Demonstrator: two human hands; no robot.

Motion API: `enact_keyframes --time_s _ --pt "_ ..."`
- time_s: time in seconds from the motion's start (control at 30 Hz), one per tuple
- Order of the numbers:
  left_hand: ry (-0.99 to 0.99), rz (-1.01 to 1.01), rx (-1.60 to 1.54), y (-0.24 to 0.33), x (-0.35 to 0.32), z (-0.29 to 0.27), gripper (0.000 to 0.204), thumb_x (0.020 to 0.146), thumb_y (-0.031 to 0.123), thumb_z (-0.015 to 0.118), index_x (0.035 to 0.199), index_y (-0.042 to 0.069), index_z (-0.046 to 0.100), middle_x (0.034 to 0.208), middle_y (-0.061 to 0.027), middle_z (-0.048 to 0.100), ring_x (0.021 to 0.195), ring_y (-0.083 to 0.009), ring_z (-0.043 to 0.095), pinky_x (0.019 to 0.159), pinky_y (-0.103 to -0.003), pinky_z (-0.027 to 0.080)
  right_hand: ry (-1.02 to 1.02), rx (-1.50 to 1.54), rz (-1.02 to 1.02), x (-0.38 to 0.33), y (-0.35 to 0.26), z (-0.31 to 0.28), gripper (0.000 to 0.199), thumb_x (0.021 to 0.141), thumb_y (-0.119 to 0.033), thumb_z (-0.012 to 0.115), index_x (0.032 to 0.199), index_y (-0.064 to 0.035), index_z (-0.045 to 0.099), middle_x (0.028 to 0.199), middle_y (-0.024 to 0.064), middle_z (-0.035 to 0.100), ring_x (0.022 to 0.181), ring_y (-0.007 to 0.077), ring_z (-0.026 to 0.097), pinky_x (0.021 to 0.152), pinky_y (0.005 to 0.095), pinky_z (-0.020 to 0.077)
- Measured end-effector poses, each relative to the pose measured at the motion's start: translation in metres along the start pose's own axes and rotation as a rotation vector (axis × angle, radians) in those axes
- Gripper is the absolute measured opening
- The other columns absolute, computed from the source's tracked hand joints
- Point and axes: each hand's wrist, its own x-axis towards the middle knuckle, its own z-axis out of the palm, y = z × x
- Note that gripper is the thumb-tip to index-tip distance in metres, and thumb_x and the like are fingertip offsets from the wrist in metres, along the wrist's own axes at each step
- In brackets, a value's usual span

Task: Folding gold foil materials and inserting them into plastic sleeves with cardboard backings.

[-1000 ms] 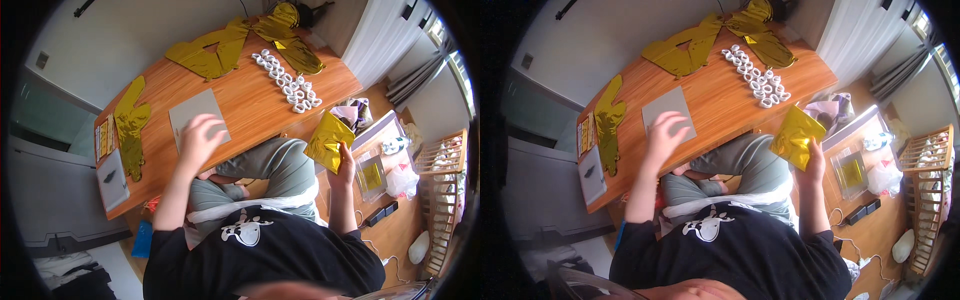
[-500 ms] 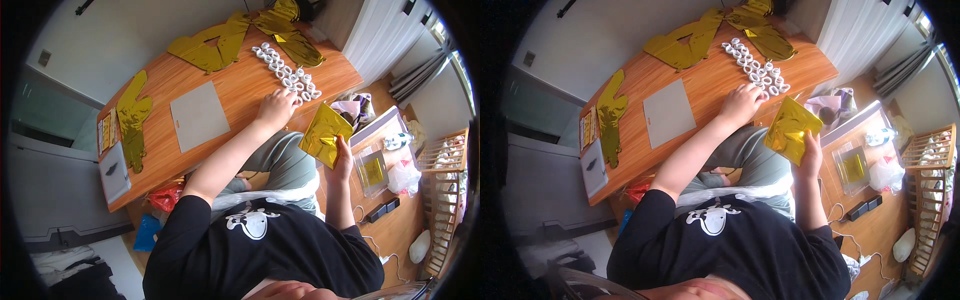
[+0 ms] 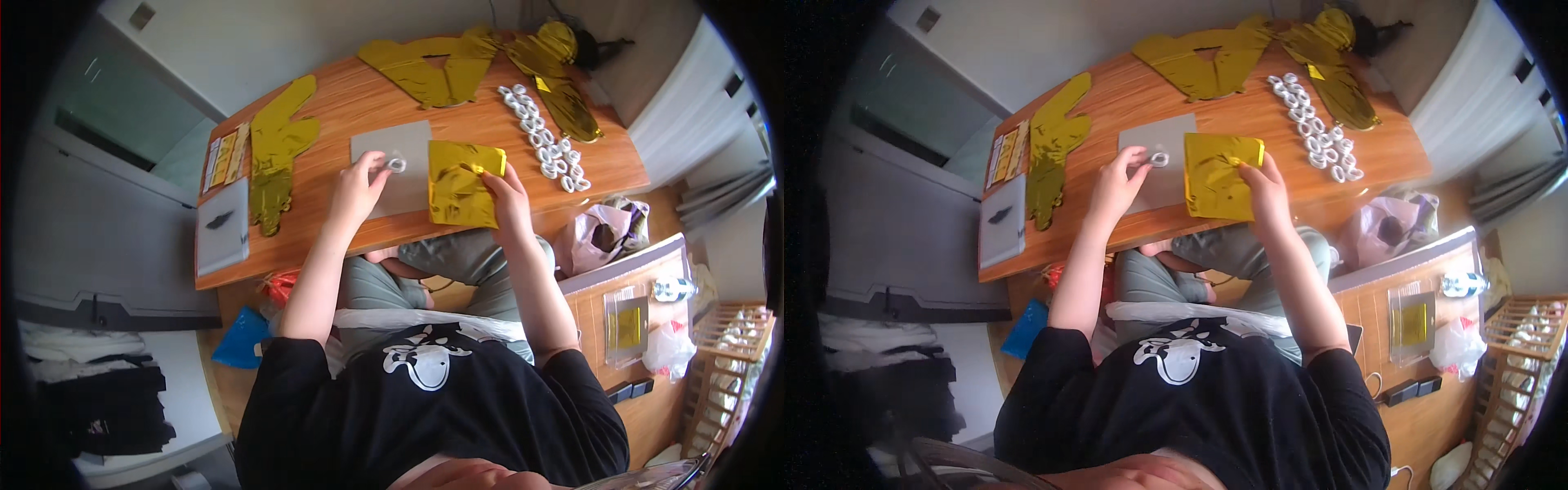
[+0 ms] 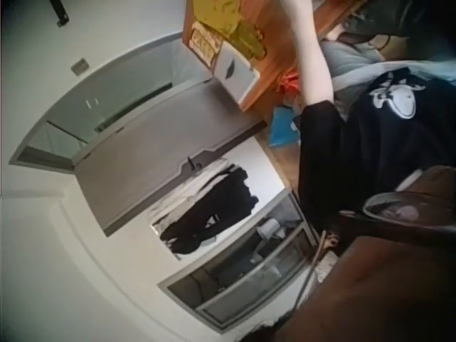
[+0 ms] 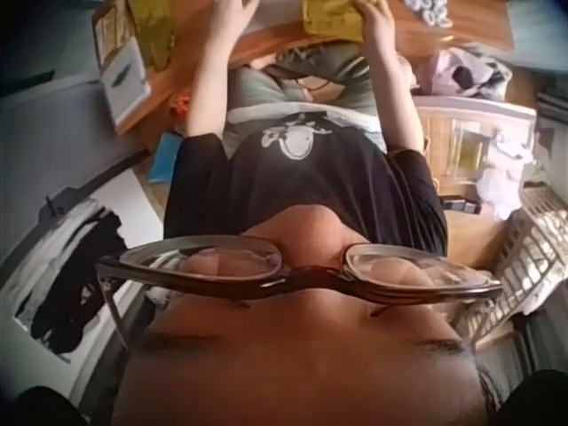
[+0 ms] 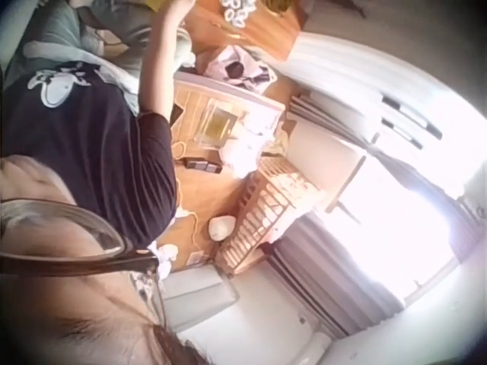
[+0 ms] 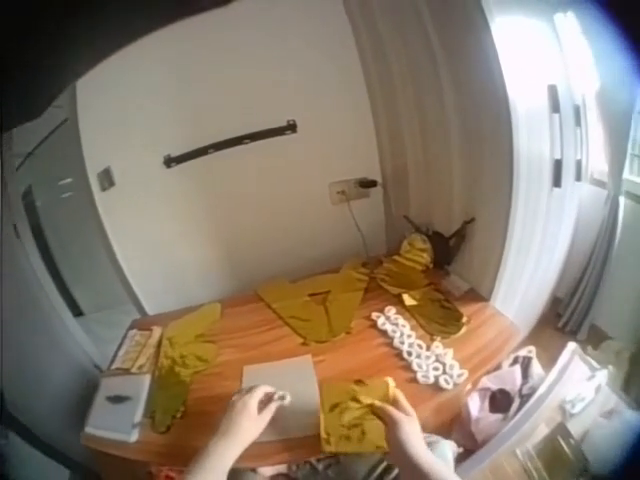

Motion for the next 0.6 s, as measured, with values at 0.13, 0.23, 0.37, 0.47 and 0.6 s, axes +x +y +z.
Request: enact_keyframes --time_s 0.13,0.23,0.37,0.47,0.6 --pt "0.008 -0.094 0.181 -0.018 -0.017 -0.022 0.043 0.092 0.017 0.072 0.131 0.007 0.057 0.126 -0.0184 0.069 0.113 -0.0352 0.068 0.092 -0.042 0.056 -0.099 -0.095 0.007 0.043 0.03 0.042 0.035 0.1 -0.004 0.052 0.134 -0.0032 0.055 0.121 0.0109 0.066 0.111 0.0204 0.065 0.093 0.034 0.0532" --pt "-0.058 -0.093 0.085 -0.029 -0.026 -0.027 0.05 0.092 0.019 0.072 0.136 0.008 0.054 0.125 -0.0194 0.068 0.115 -0.0371 0.066 0.095 -0.044 0.054 -0.124 -0.296 -0.06 0.059 0.043 0.065 0.032 0.099 -0.006 0.055 0.13 0.0011 0.057 0.121 0.0091 0.067 0.109 0.0178 0.064 0.093 0.03 0.0506" --pt "-0.035 0.06 0.216 -0.039 -0.036 -0.024 0.053 0.09 0.018 0.071 0.138 0.007 0.053 0.127 -0.0215 0.066 0.118 -0.0392 0.062 0.099 -0.047 0.05 -0.113 -0.538 -0.198 0.068 0.053 0.082 0.032 0.099 -0.011 0.059 0.128 0.0008 0.059 0.114 0.0083 0.069 0.108 0.0156 0.064 0.09 0.0292 0.0505" --pt "0.021 0.121 0.219 -0.041 -0.04 -0.024 0.054 0.09 0.019 0.07 0.14 0.007 0.052 0.127 -0.0214 0.065 0.119 -0.0386 0.061 0.1 -0.048 0.049 -0.05 -0.892 -0.2 0.072 0.054 0.086 0.035 0.096 -0.016 0.063 0.126 -0.0005 0.06 0.107 0.0127 0.071 0.106 0.0223 0.066 0.089 0.0325 0.0512" --pt "-0.054 0.066 0.197 -0.042 -0.034 -0.028 0.051 0.093 0.022 0.066 0.14 0.007 0.051 0.129 -0.0197 0.064 0.12 -0.0377 0.061 0.1 -0.048 0.049 0.056 -1.267 -0.428 0.075 0.061 0.081 0.047 0.089 -0.017 0.067 0.133 -0.0034 0.056 0.106 0.0199 0.07 0.106 0.0366 0.064 0.093 0.0428 0.0508"
